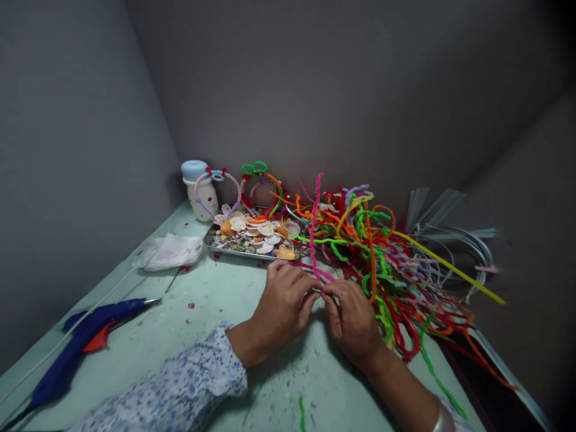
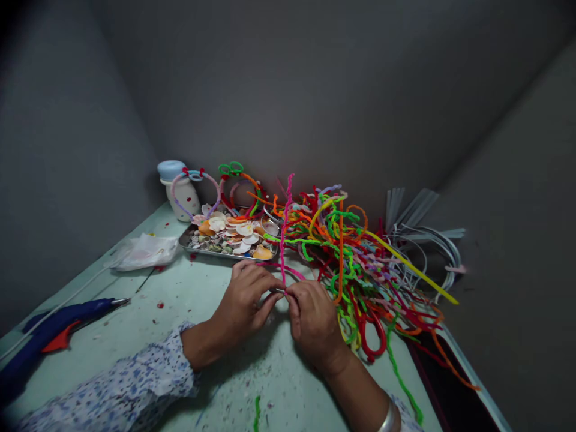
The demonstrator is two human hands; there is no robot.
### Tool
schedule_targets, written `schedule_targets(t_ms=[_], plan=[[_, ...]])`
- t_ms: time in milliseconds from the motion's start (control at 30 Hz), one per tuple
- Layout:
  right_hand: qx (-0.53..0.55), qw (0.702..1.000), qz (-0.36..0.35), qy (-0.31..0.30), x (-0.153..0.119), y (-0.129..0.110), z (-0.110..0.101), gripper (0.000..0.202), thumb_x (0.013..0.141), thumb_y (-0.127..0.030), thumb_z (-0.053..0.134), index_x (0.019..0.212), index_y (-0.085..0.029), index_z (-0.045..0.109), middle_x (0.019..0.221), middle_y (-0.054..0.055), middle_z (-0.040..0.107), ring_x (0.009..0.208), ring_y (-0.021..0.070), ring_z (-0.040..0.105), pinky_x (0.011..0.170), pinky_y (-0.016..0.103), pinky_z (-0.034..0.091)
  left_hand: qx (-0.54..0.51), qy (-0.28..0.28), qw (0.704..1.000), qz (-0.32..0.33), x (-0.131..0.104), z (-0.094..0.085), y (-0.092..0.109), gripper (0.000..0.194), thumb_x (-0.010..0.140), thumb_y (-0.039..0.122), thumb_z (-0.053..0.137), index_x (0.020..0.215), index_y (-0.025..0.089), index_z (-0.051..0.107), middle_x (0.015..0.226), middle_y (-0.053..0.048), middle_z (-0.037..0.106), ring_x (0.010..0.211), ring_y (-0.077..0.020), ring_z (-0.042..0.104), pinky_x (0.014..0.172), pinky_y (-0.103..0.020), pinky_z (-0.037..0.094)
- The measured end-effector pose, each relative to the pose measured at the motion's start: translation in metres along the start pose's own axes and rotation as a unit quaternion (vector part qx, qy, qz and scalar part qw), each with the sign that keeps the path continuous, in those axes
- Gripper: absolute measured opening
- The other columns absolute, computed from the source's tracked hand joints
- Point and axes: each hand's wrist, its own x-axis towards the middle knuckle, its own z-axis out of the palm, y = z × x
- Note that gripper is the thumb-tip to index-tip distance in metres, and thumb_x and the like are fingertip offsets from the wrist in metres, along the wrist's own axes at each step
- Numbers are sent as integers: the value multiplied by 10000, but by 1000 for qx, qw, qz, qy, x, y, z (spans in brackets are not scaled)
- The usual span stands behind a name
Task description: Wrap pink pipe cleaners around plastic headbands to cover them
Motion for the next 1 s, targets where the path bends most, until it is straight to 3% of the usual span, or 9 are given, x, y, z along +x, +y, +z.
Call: schedule_targets(t_ms=[400,1000], plan=[[64,996,-3,65,0,1,-3,280,839,-18,557,1049,-203,547,894,72,645,872,206,615,773,394,543,7,8,1000,30,3,-5,3,175,893,178,504,993,216,642,857,-41,628,860,-195,529,858,-403,330],[47,999,3,27,0,1,-3,251,850,-54,582,1067,-180,568,915,81,666,895,213,607,817,385,509,17,-3,998,58,2,-3,-2,126,874,150,499,930,179,607,871,-51,629,871,-208,519,858,-406,343]])
